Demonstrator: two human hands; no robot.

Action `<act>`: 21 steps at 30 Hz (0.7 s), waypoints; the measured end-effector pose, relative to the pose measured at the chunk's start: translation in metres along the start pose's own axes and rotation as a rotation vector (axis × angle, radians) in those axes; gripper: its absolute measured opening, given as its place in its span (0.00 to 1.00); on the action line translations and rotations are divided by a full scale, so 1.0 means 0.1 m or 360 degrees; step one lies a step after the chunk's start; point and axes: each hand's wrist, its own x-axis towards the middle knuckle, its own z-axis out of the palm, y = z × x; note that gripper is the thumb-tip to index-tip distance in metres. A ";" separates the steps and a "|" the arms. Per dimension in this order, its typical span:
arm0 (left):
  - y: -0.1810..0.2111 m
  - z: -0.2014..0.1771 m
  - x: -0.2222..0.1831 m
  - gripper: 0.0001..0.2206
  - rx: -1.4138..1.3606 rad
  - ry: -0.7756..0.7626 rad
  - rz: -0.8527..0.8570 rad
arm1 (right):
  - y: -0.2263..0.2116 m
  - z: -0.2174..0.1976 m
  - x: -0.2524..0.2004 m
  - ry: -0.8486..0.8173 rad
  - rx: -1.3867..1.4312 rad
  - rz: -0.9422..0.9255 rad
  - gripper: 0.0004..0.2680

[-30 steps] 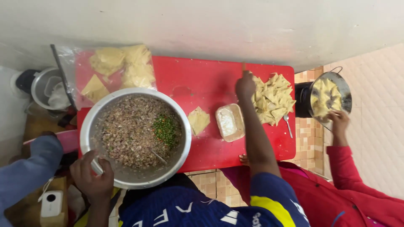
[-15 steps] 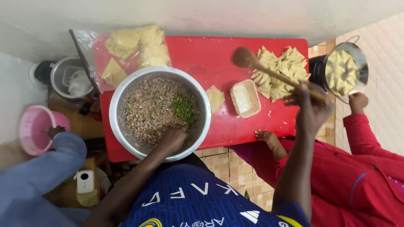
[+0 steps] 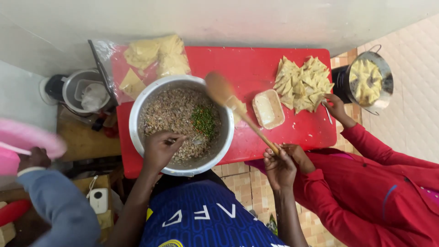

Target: Scraping chopped chilies into a bowl, stirring the meat mixture, and filling pastry sheets to make samosas

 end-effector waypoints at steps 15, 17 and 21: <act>0.30 -0.28 -1.01 0.03 0.0557 0.0123 0.0819 | 0.07 0.41 0.03 -0.0903 -0.0390 0.0681 0.09; -0.34 -0.22 -1.27 0.06 0.0713 0.0069 0.0721 | -0.11 0.47 0.08 -0.0897 -0.0333 0.0649 0.11; -0.83 -0.23 -1.64 0.03 0.0656 0.0075 0.0295 | -0.41 0.38 0.29 -0.0802 -0.0397 0.0467 0.13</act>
